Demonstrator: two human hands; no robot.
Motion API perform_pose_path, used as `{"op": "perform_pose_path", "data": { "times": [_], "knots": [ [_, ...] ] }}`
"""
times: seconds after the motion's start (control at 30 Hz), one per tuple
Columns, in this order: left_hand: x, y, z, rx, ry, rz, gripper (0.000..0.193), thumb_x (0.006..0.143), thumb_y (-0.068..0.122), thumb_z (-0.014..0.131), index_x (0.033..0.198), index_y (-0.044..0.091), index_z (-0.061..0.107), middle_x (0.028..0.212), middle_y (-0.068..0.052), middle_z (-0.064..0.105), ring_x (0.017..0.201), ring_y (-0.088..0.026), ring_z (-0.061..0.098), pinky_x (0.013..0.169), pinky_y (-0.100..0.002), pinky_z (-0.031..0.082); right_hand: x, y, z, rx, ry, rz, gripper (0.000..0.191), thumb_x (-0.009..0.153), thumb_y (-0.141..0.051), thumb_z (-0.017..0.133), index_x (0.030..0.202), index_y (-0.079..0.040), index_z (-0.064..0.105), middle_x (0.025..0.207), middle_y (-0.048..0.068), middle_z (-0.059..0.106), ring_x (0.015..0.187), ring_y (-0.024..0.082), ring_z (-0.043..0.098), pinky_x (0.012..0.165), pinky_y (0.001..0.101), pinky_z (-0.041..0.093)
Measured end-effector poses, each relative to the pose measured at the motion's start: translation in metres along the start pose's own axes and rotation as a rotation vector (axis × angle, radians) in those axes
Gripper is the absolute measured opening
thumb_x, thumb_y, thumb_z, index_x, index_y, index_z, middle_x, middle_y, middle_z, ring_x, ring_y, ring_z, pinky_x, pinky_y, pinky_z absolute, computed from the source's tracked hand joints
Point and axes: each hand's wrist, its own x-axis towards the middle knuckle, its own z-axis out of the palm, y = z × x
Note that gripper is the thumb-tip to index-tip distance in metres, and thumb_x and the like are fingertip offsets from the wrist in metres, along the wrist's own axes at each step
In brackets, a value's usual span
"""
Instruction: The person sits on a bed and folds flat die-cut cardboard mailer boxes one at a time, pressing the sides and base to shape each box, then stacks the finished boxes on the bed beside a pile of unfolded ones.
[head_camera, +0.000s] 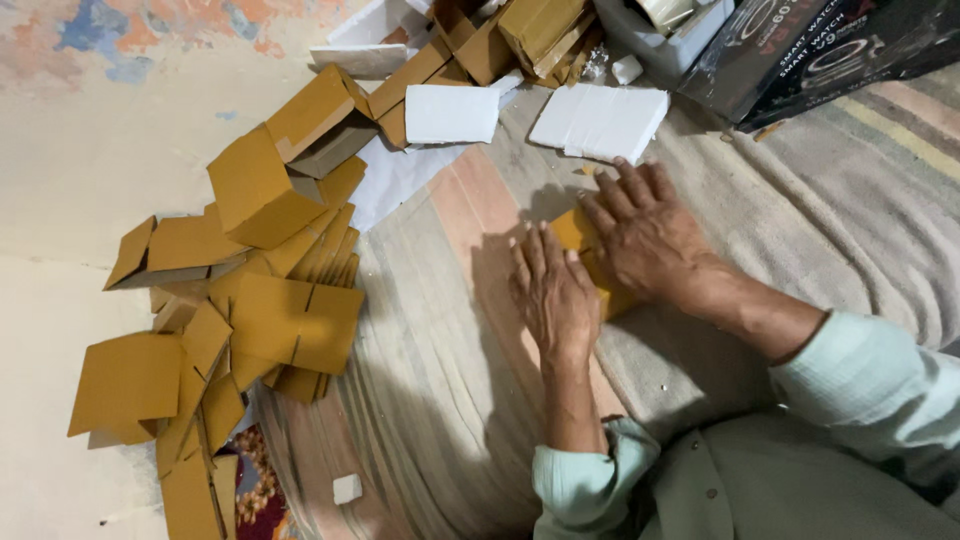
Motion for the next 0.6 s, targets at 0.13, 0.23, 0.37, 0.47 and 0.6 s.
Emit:
{"op": "perform_pose_path", "data": {
  "times": [0.13,0.23,0.37,0.47,0.6],
  "knots": [
    [-0.006,-0.028,-0.005,0.004,-0.003,-0.082,0.06,0.104,0.03,0.035,0.159,0.006,0.034,0.168,-0.012,0.027,0.154,-0.039,0.019,0.118,-0.063,0.018,-0.008,0.019,-0.007,-0.094,0.081,0.082,0.067,0.101,-0.044,0.034,0.158,-0.01,0.038,0.166,0.019,0.029,0.153,0.042,0.022,0.121,0.0575,0.014],
    [-0.003,-0.037,-0.004,0.145,0.048,-0.027,0.058,0.105,0.031,0.039,0.156,0.004,0.039,0.165,-0.014,0.034,0.154,-0.041,0.022,0.121,-0.063,0.017,-0.007,0.012,-0.014,-0.154,-0.032,0.145,0.069,0.1,-0.048,0.035,0.157,-0.01,0.036,0.164,0.02,0.027,0.152,0.041,0.02,0.122,0.056,0.013],
    [0.019,-0.02,0.008,0.036,-0.038,0.002,0.051,0.107,0.032,0.041,0.151,0.006,0.047,0.161,-0.014,0.042,0.153,-0.038,0.03,0.125,-0.061,0.018,0.019,-0.019,-0.011,-0.03,-0.277,0.062,0.07,0.099,-0.052,0.036,0.156,-0.011,0.032,0.163,0.023,0.022,0.152,0.041,0.013,0.123,0.0538,0.005],
    [0.027,-0.01,0.011,-0.019,0.019,0.061,0.049,0.107,0.027,0.042,0.151,0.006,0.05,0.159,-0.014,0.047,0.152,-0.036,0.037,0.125,-0.061,0.024,0.025,-0.018,-0.001,-0.077,-0.169,-0.029,0.065,0.105,-0.045,0.037,0.158,-0.007,0.043,0.162,0.024,0.038,0.156,0.041,0.025,0.129,0.0527,0.012],
    [0.013,-0.022,0.0,-0.034,0.041,0.021,0.055,0.1,0.025,0.047,0.151,0.003,0.045,0.159,-0.015,0.042,0.149,-0.04,0.032,0.115,-0.065,0.025,0.018,0.007,0.007,-0.096,-0.016,0.044,0.06,0.102,-0.038,0.034,0.153,-0.007,0.042,0.158,0.028,0.034,0.151,0.045,0.022,0.122,0.0586,0.008]
  ]
}}
